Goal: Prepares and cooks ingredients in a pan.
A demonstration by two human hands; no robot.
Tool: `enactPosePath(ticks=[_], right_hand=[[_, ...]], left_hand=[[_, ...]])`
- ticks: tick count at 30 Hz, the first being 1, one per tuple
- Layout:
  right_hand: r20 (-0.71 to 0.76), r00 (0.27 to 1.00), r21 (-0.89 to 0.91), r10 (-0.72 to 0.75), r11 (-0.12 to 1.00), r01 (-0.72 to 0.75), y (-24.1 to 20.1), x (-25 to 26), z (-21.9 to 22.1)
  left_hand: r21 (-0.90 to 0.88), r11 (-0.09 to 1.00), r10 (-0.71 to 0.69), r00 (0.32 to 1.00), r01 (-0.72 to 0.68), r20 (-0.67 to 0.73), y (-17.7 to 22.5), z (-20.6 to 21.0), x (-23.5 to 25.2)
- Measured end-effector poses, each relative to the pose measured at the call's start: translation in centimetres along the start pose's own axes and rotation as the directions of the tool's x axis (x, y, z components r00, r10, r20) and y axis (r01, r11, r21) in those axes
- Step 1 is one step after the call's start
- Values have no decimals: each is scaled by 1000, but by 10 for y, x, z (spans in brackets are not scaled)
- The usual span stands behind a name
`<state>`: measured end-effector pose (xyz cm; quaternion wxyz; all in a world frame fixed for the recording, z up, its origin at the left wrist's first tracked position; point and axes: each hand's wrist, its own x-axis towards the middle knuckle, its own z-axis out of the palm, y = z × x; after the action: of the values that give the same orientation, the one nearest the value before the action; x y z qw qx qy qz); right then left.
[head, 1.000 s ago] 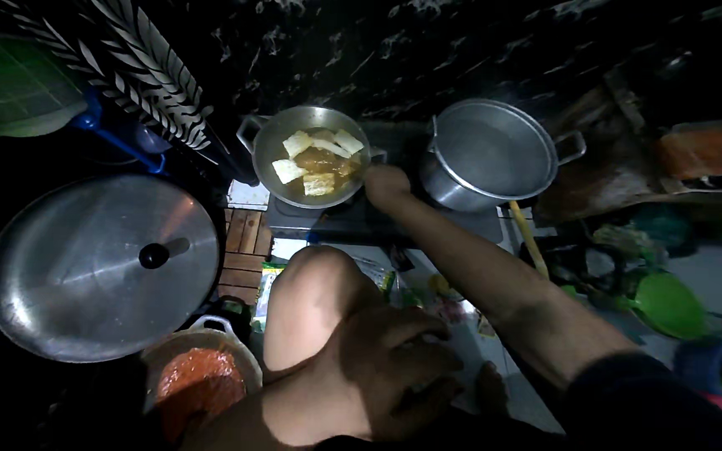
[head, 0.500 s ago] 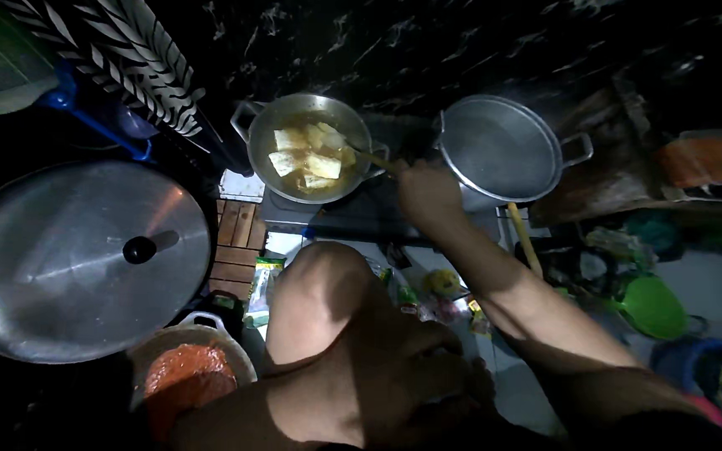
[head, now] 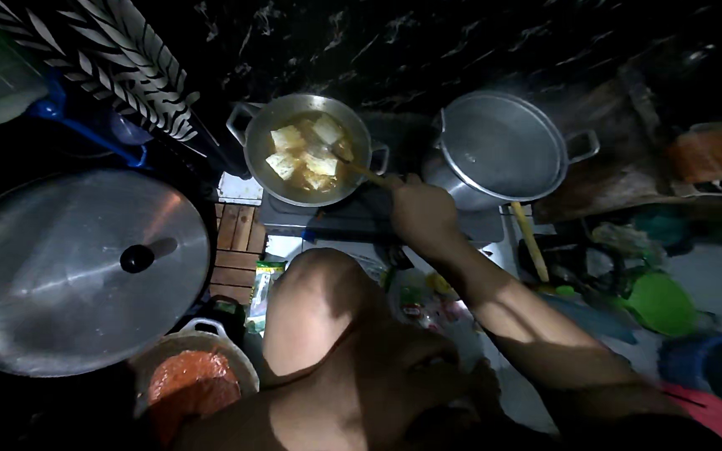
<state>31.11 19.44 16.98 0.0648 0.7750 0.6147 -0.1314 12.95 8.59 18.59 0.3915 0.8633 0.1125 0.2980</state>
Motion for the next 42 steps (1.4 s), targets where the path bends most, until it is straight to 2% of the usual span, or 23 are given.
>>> enactPosePath(ticks=[4,8,10,12,18,24,28,31,33,35,39,42], right_hand=[[60,997,-13,-43,999,44,-4,17,25],[58,997,51,46,997,-49,-4,46,22],[71,995,54,64,996,-68,-7,38,11],[77,997,33,22,999,-25,-8,24,6],[43,997,2,-66,998,66,0,30,34],[67,997,-22,-49,998,51,-1,3,10],[136,990,207,33,976,-61,-6,32,17],[224,974,396,45,909,-133,-9,58,52],[279,960,517,38,836,-183,-7,67,80],[225,974,621,-13,772,-133,3,71,116],[192,969,615,-156,788,5,46,22,127],[293,916,627,-275,778,33,98,-43,122]], left_hand=[[9,1000,28,999,-28,-23,-1,-2,3],[7,999,50,999,-50,-7,-3,-1,3],[4,999,32,999,-32,5,-3,-1,2],[-11,1000,2,1000,-1,30,-4,-3,0],[-4,1000,26,1000,-26,7,-5,-2,-1],[19,999,-48,998,47,36,0,-7,-3],[44,998,-49,998,48,33,1,-7,-1],[55,996,-78,994,74,81,-2,-3,-1],[55,997,-60,997,57,46,-7,1,-3],[79,996,-43,999,42,12,-9,4,-5],[20,999,-41,999,42,-21,-12,5,-9],[-37,999,-23,999,22,-28,-17,7,-11]])
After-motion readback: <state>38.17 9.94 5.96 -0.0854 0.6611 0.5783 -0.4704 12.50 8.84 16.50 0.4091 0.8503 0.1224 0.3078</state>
